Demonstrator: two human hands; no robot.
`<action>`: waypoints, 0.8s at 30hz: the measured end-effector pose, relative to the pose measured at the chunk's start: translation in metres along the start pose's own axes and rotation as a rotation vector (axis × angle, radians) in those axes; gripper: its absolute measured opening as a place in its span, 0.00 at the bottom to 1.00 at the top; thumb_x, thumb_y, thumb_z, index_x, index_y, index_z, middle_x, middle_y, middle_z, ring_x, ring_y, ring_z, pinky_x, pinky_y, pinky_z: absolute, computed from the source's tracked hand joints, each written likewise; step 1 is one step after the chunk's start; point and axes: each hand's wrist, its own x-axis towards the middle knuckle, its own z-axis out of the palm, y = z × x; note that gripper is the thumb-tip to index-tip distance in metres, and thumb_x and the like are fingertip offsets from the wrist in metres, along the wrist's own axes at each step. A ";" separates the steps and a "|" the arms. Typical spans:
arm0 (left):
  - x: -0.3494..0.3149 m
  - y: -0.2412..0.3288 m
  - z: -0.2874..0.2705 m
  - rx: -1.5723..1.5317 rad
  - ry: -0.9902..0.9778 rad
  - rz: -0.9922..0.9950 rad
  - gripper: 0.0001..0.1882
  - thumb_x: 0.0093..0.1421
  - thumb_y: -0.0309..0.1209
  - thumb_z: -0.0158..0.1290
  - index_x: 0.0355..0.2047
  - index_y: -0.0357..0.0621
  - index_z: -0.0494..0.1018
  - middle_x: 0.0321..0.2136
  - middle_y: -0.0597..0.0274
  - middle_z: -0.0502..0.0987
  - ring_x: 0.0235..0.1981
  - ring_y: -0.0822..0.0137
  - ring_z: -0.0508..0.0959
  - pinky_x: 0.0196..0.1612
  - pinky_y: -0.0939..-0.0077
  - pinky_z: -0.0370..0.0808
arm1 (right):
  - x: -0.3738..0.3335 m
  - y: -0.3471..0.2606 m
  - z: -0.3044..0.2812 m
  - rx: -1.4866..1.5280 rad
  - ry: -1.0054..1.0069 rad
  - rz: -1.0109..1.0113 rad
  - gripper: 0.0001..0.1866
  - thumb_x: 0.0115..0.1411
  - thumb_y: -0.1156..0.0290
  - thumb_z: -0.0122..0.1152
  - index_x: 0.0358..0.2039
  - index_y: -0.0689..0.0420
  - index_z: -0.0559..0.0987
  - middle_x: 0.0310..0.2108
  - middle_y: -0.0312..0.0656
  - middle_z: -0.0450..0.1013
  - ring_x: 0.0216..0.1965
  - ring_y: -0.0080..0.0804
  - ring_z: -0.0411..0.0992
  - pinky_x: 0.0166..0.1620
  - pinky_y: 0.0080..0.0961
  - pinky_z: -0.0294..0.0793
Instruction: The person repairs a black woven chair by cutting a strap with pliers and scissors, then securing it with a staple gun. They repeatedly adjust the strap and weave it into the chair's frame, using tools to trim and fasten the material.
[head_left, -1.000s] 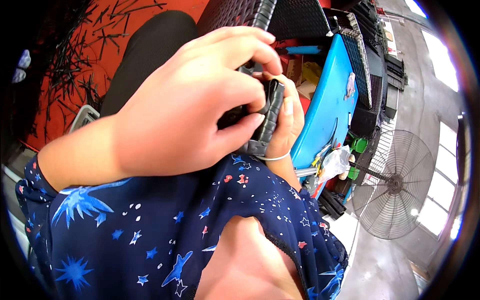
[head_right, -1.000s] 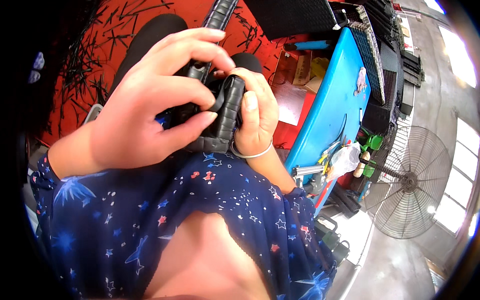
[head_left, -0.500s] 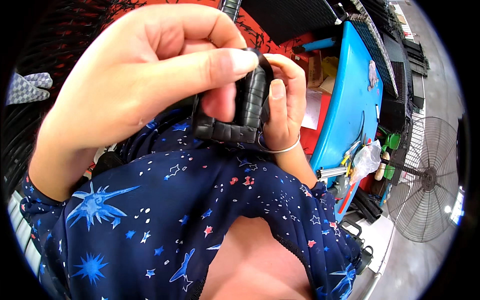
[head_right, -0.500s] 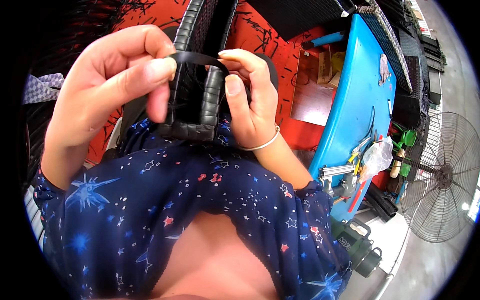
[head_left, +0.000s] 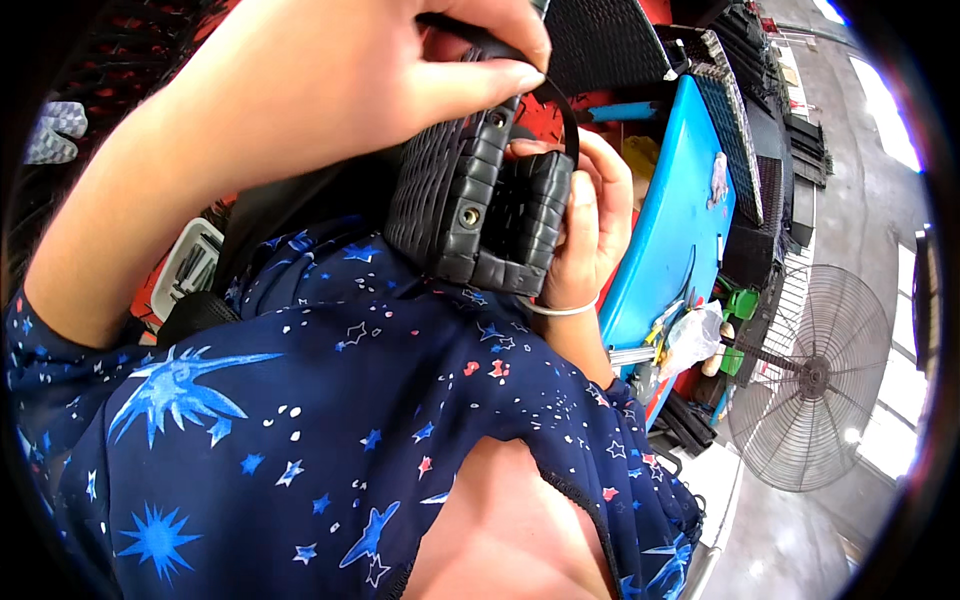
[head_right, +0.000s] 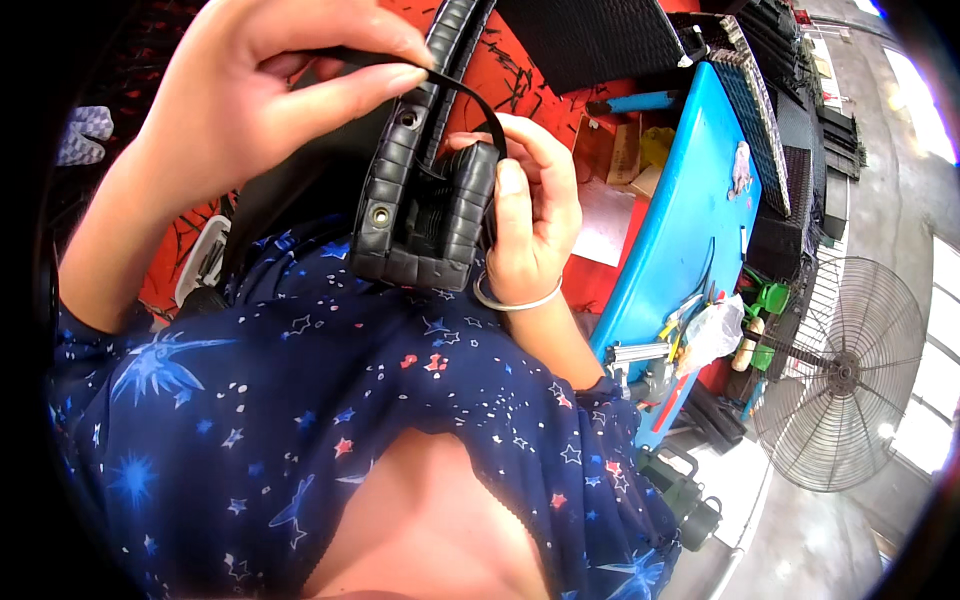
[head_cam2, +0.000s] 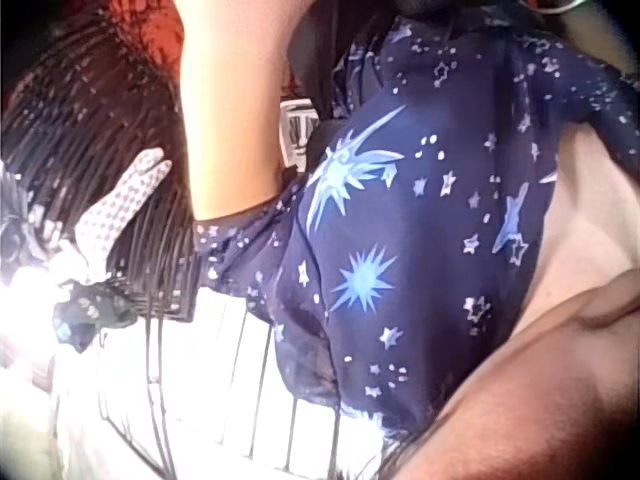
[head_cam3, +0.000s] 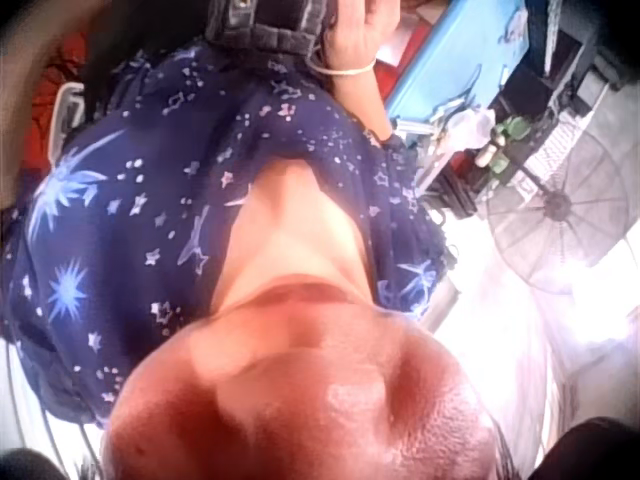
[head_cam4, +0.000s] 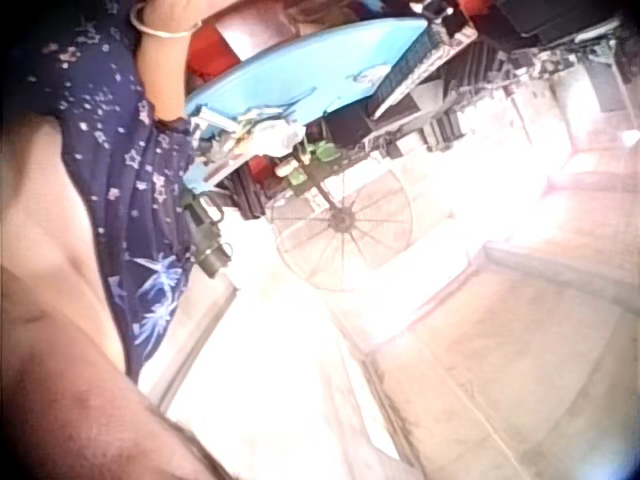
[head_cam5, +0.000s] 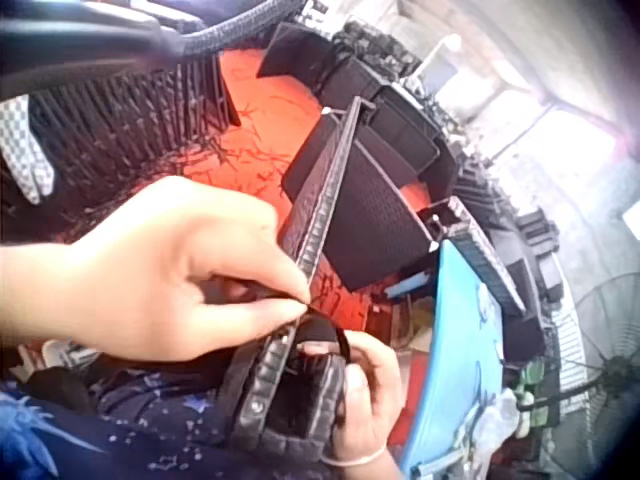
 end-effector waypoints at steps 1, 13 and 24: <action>-0.004 -0.008 0.004 0.002 0.015 0.007 0.06 0.53 0.27 0.63 0.32 0.42 0.82 0.21 0.61 0.74 0.20 0.64 0.76 0.24 0.73 0.73 | 0.000 0.001 -0.001 -0.082 -0.010 0.005 0.18 0.71 0.75 0.43 0.58 0.67 0.68 0.46 0.54 0.77 0.46 0.33 0.76 0.53 0.27 0.74; -0.050 -0.028 0.035 -0.215 0.273 0.103 0.08 0.54 0.22 0.62 0.36 0.39 0.81 0.19 0.63 0.69 0.19 0.68 0.69 0.22 0.73 0.64 | 0.002 -0.003 0.000 -0.146 -0.048 0.061 0.22 0.73 0.63 0.42 0.53 0.70 0.71 0.49 0.57 0.75 0.51 0.40 0.74 0.59 0.35 0.71; -0.058 -0.020 0.044 -0.195 0.306 0.192 0.10 0.49 0.22 0.65 0.33 0.37 0.80 0.18 0.61 0.66 0.14 0.63 0.68 0.16 0.71 0.63 | 0.013 0.006 0.000 -0.238 -0.087 0.009 0.31 0.61 0.48 0.48 0.45 0.68 0.74 0.44 0.52 0.72 0.48 0.44 0.73 0.56 0.41 0.70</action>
